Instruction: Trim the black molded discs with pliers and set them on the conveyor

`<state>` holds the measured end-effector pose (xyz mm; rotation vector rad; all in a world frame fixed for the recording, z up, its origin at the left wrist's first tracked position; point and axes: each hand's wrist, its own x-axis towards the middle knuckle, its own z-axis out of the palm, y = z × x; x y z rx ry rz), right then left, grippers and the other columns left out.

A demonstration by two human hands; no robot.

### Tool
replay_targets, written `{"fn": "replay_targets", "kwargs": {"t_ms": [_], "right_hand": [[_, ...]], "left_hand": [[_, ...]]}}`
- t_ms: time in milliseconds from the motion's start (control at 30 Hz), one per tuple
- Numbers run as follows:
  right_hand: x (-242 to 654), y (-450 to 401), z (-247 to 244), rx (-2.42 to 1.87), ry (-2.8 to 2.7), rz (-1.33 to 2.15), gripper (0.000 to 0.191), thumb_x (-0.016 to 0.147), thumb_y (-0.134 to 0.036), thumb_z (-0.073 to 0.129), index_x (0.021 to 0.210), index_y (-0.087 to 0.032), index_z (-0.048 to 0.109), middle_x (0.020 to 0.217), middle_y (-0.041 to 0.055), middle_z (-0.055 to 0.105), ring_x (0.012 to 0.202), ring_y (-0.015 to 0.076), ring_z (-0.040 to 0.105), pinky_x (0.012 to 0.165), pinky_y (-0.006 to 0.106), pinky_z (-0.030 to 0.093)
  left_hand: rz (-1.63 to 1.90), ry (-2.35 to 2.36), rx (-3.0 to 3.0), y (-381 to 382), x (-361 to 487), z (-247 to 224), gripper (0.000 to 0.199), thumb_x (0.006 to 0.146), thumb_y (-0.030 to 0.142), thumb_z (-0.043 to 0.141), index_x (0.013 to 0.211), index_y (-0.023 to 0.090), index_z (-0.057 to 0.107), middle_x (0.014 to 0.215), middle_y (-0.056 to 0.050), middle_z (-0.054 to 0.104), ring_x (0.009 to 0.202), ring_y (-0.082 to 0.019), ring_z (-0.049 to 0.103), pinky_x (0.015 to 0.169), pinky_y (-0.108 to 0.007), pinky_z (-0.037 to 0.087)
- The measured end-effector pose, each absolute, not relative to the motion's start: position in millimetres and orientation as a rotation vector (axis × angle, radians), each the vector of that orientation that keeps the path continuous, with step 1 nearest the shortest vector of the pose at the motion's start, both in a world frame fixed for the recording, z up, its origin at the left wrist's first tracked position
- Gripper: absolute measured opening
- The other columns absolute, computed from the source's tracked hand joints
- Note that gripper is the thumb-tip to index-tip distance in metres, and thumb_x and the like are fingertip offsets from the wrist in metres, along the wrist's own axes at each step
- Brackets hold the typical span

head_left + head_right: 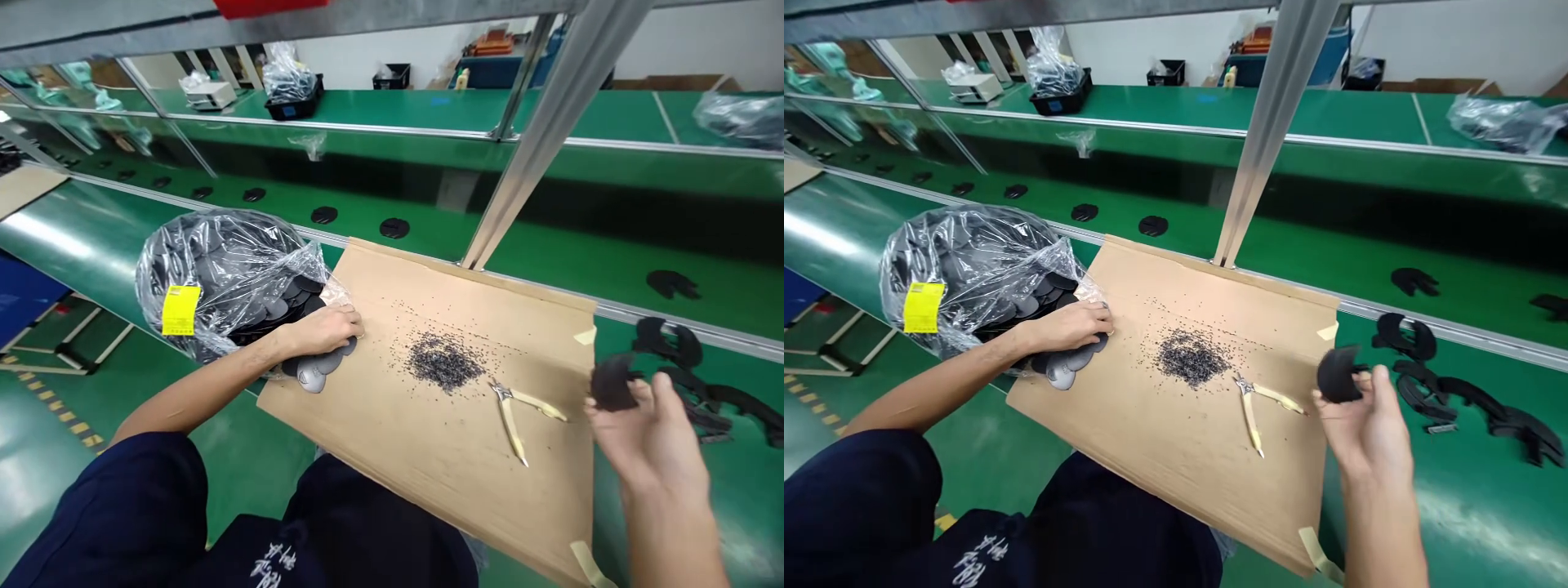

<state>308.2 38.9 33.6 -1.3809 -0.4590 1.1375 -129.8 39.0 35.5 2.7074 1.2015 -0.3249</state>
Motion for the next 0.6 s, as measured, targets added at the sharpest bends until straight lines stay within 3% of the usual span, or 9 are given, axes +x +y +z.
{"fn": "replay_targets", "kwargs": {"t_ms": [133,300,400,600], "right_hand": [[290,27,37,-1.328,-0.615,1.389,0.048,0.046,-0.03,0.095,0.077,-0.023,0.059,0.086,-0.0037,0.062,0.07,0.0117,0.059,0.051,0.023,0.049],[255,11,34,-1.257,-1.008,1.462,0.043,0.067,-0.044,0.088,0.093,-0.025,0.059,0.089,-0.0017,0.061,0.068,0.0124,0.059,0.047,0.022,0.05],[229,6,31,-1.183,-1.19,1.514,0.037,0.078,-0.047,0.08,0.097,-0.023,0.06,0.093,0.0007,0.061,0.07,0.0125,0.059,0.048,0.022,0.052],[200,5,23,-1.099,-1.225,1.754,0.043,0.079,-0.056,0.077,0.1,-0.019,0.065,0.079,-0.0002,0.061,0.063,0.0114,0.057,0.047,0.022,0.052]], "left_hand": [[-0.239,1.37,2.575,41,-132,30,0.018,0.092,0.009,0.051,0.093,0.015,0.067,0.093,-0.009,0.066,0.087,-0.021,0.064,0.075,-0.03,0.05],[0.601,1.303,2.307,20,-117,42,0.024,0.099,0.016,0.048,0.11,0.019,0.069,0.099,-0.006,0.065,0.09,-0.017,0.064,0.079,-0.028,0.054],[1.084,1.157,2.038,6,-87,44,0.018,0.097,0.019,0.058,0.107,0.02,0.072,0.098,-0.006,0.068,0.09,-0.015,0.065,0.075,-0.026,0.056],[1.296,0.954,2.041,12,-21,20,0.018,0.094,0.014,0.061,0.098,0.021,0.077,0.095,-0.006,0.075,0.088,-0.015,0.069,0.078,-0.029,0.058]]}}
